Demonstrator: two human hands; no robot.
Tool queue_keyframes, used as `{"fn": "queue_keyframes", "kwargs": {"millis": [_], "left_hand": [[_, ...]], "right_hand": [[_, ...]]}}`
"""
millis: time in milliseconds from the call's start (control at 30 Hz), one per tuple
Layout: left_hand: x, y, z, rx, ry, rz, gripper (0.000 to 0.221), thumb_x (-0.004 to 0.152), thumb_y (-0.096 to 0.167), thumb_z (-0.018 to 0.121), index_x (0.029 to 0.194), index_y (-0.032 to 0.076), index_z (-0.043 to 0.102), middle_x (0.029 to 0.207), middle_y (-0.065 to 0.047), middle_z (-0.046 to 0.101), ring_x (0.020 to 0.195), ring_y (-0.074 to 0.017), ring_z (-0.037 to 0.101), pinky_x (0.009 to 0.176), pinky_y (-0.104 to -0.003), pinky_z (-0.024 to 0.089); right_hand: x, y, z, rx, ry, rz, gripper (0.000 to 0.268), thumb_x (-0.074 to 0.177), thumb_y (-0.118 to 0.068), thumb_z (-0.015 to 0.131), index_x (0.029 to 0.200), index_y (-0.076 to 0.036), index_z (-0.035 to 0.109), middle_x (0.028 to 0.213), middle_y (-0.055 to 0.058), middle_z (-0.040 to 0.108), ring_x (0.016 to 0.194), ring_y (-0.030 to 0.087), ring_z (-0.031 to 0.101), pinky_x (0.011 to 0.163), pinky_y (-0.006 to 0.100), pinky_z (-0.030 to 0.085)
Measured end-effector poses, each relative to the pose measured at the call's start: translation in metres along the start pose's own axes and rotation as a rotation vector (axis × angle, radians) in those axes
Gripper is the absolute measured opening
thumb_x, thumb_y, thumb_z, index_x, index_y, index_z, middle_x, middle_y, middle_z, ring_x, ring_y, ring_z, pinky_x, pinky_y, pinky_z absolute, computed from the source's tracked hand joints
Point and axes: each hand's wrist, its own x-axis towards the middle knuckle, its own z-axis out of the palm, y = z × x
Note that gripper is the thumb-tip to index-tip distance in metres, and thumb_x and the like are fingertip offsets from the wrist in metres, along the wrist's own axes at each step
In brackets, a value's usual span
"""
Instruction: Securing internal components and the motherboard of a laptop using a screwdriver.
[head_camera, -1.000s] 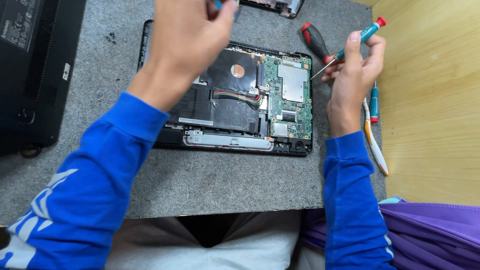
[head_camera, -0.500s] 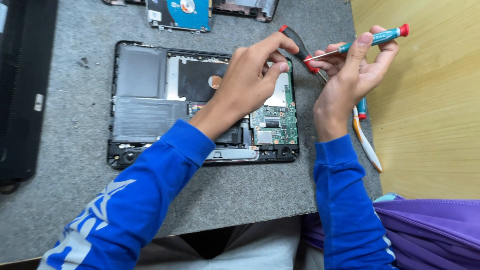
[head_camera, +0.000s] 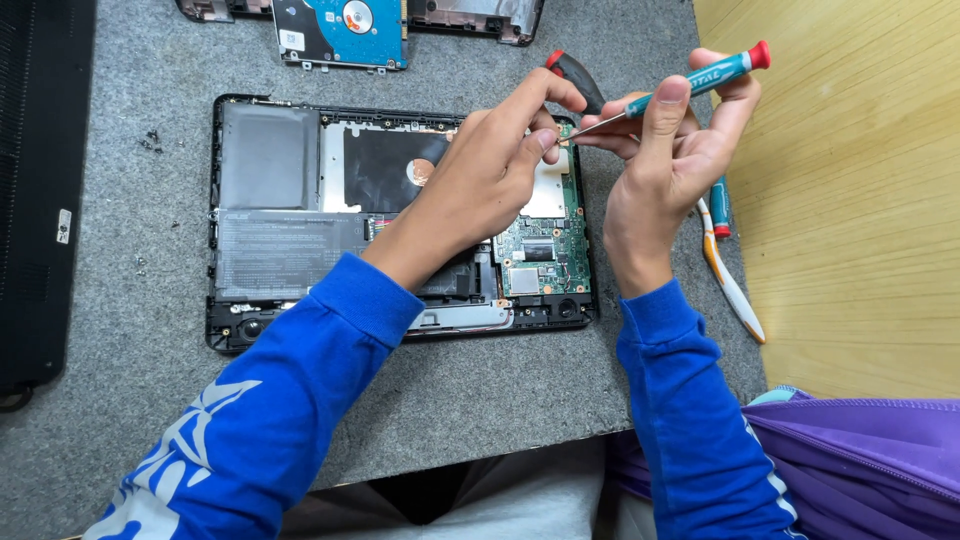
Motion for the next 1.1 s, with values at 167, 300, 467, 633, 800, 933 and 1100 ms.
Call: {"fn": "queue_keyframes", "kwargs": {"millis": [167, 300, 467, 633, 800, 933, 1100], "left_hand": [[0.000, -0.003, 0.001, 0.004, 0.010, 0.015, 0.035, 0.081, 0.001, 0.033, 0.109, 0.016, 0.047, 0.078, 0.001, 0.053, 0.072, -0.0156, 0.058, 0.064, -0.030, 0.040], [0.000, 0.001, -0.001, 0.000, 0.012, -0.015, 0.022, 0.089, 0.008, 0.038, 0.104, 0.018, 0.048, 0.075, 0.000, 0.059, 0.070, -0.0143, 0.058, 0.066, -0.029, 0.040], [0.001, 0.001, -0.001, -0.049, 0.031, -0.031, 0.028, 0.085, 0.004, 0.036, 0.105, 0.017, 0.050, 0.073, 0.003, 0.053, 0.071, -0.0103, 0.058, 0.061, -0.027, 0.040], [0.003, 0.002, -0.001, -0.138, 0.028, -0.094, 0.025, 0.085, 0.007, 0.037, 0.101, 0.017, 0.053, 0.071, 0.005, 0.049, 0.078, -0.0092, 0.063, 0.056, -0.025, 0.044], [0.005, -0.006, 0.000, -0.420, 0.008, -0.122, 0.021, 0.090, 0.001, 0.043, 0.103, 0.013, 0.055, 0.087, -0.006, 0.062, 0.080, -0.0080, 0.060, 0.054, -0.019, 0.051], [0.006, -0.005, -0.001, -0.431, -0.004, -0.118, 0.020, 0.090, 0.000, 0.044, 0.101, 0.012, 0.055, 0.087, -0.008, 0.062, 0.077, -0.0081, 0.058, 0.054, -0.019, 0.052], [0.005, -0.006, 0.000, -0.421, -0.006, -0.127, 0.017, 0.091, 0.001, 0.046, 0.103, 0.012, 0.053, 0.083, -0.012, 0.066, 0.056, -0.0117, 0.058, 0.054, -0.022, 0.053]], "right_hand": [[-0.001, 0.001, -0.001, -0.005, -0.014, -0.011, 0.030, 0.098, -0.032, 0.052, 0.117, -0.013, 0.038, 0.076, 0.016, 0.057, 0.062, 0.023, 0.065, 0.059, 0.035, 0.064], [-0.002, -0.003, 0.001, -0.016, -0.027, -0.027, 0.030, 0.098, -0.032, 0.053, 0.115, -0.012, 0.038, 0.076, 0.018, 0.058, 0.065, 0.023, 0.066, 0.059, 0.035, 0.064], [-0.003, -0.008, 0.004, 0.019, -0.033, -0.023, 0.029, 0.098, -0.027, 0.055, 0.112, -0.012, 0.035, 0.078, 0.020, 0.060, 0.064, 0.026, 0.067, 0.060, 0.036, 0.064], [-0.005, -0.014, 0.005, 0.057, -0.035, -0.008, 0.028, 0.097, -0.022, 0.056, 0.110, -0.011, 0.034, 0.079, 0.020, 0.060, 0.064, 0.028, 0.067, 0.064, 0.035, 0.063], [-0.008, -0.022, 0.007, 0.000, -0.074, -0.043, 0.028, 0.097, -0.011, 0.057, 0.112, -0.011, 0.033, 0.084, 0.018, 0.060, 0.071, 0.028, 0.070, 0.066, 0.034, 0.063], [-0.009, -0.024, 0.007, 0.053, -0.071, -0.032, 0.028, 0.097, -0.007, 0.056, 0.112, -0.011, 0.033, 0.086, 0.016, 0.059, 0.073, 0.027, 0.069, 0.068, 0.035, 0.063], [-0.009, -0.026, 0.006, 0.068, -0.127, -0.109, 0.030, 0.097, 0.001, 0.055, 0.112, -0.010, 0.032, 0.084, 0.019, 0.057, 0.072, 0.028, 0.066, 0.070, 0.039, 0.062]]}}
